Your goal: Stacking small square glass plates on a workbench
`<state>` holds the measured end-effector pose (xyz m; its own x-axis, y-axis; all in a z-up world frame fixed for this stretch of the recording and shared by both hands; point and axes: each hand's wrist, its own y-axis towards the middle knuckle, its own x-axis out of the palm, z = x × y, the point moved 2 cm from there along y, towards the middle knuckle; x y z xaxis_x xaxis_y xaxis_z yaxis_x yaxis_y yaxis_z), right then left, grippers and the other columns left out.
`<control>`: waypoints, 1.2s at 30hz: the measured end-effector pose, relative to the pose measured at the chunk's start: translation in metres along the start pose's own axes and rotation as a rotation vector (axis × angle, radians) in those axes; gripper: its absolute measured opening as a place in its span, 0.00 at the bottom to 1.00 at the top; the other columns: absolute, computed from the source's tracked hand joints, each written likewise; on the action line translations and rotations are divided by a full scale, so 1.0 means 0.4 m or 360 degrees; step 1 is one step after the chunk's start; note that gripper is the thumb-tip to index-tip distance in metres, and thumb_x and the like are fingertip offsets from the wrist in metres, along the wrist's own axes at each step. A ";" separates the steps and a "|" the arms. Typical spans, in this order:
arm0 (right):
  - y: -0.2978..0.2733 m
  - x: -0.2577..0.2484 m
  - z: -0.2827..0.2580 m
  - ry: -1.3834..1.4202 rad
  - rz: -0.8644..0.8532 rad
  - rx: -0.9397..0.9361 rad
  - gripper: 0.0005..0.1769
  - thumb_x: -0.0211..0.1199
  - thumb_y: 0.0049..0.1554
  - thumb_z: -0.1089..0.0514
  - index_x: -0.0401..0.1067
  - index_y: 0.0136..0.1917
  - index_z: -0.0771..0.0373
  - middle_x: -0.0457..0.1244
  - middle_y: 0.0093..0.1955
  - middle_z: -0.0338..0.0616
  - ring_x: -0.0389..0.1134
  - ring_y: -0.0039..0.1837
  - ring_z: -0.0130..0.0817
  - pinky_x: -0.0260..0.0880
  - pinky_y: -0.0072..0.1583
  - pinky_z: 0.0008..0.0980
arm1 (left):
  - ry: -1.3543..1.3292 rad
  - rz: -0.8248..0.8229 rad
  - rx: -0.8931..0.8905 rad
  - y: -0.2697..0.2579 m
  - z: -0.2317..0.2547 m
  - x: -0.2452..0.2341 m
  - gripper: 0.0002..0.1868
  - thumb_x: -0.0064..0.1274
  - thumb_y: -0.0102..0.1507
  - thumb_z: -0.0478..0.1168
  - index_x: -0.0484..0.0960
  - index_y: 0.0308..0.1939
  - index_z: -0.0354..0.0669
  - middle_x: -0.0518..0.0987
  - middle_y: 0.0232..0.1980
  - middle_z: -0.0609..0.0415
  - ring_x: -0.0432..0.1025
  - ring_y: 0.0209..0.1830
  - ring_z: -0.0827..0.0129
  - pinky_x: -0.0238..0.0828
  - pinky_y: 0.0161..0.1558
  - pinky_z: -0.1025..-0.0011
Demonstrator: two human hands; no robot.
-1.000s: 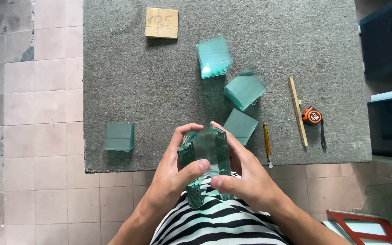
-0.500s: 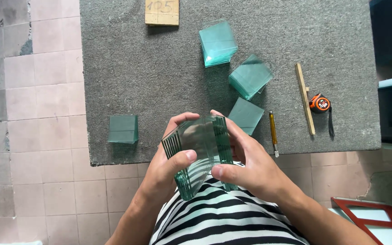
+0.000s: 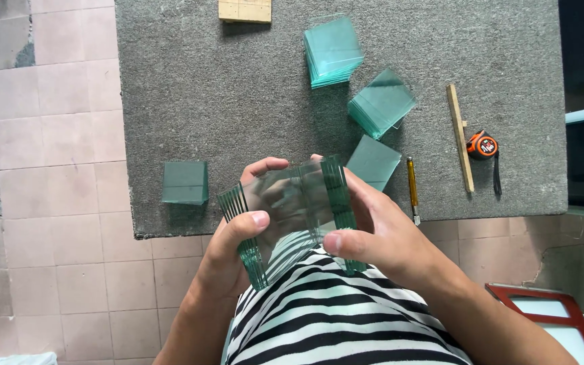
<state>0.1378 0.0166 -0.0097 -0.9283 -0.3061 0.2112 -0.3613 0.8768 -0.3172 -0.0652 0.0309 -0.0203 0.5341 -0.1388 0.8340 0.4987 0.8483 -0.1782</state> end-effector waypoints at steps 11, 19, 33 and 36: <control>0.045 0.000 0.020 0.0409 -0.0301 0.0110 0.65 0.77 0.55 0.31 0.49 0.89 0.62 0.59 0.85 0.56 0.62 0.84 0.49 0.60 0.81 0.54 | -0.0365 0.0084 -0.0085 -0.026 0.014 -0.117 0.35 0.58 0.65 0.42 0.65 0.75 0.40 0.75 0.67 0.33 0.76 0.63 0.38 0.77 0.63 0.41; 0.266 -0.114 0.269 -0.0906 0.0143 0.0594 0.72 0.77 0.43 0.41 0.45 0.93 0.50 0.66 0.76 0.66 0.69 0.73 0.64 0.74 0.66 0.65 | 0.0446 0.0661 0.0314 -0.062 0.046 -0.215 0.45 0.60 0.58 0.53 0.60 0.75 0.43 0.76 0.63 0.35 0.81 0.53 0.49 0.83 0.57 0.50; 0.476 -0.128 0.659 -0.2710 -0.0105 0.0330 0.72 0.80 0.49 0.36 0.42 0.93 0.54 0.45 0.89 0.59 0.62 0.79 0.59 0.77 0.70 0.52 | 0.0780 0.0800 0.0430 -0.045 0.046 -0.149 0.52 0.72 0.58 0.55 0.63 0.80 0.42 0.73 0.65 0.33 0.79 0.55 0.53 0.74 0.68 0.52; 0.424 -0.096 0.501 -0.2136 -0.0054 0.0181 0.71 0.82 0.48 0.37 0.45 0.92 0.54 0.39 0.91 0.69 0.48 0.86 0.76 0.59 0.80 0.70 | 0.0679 0.0824 0.0382 -0.030 0.030 -0.172 0.50 0.70 0.61 0.51 0.61 0.80 0.42 0.73 0.63 0.35 0.84 0.51 0.51 0.78 0.61 0.57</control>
<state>0.0948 0.1027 -0.2569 -0.2637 -0.5080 -0.8200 -0.3303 0.8462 -0.4180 -0.1163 0.0365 -0.0693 0.9069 0.1660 0.3872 -0.0293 0.9417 -0.3351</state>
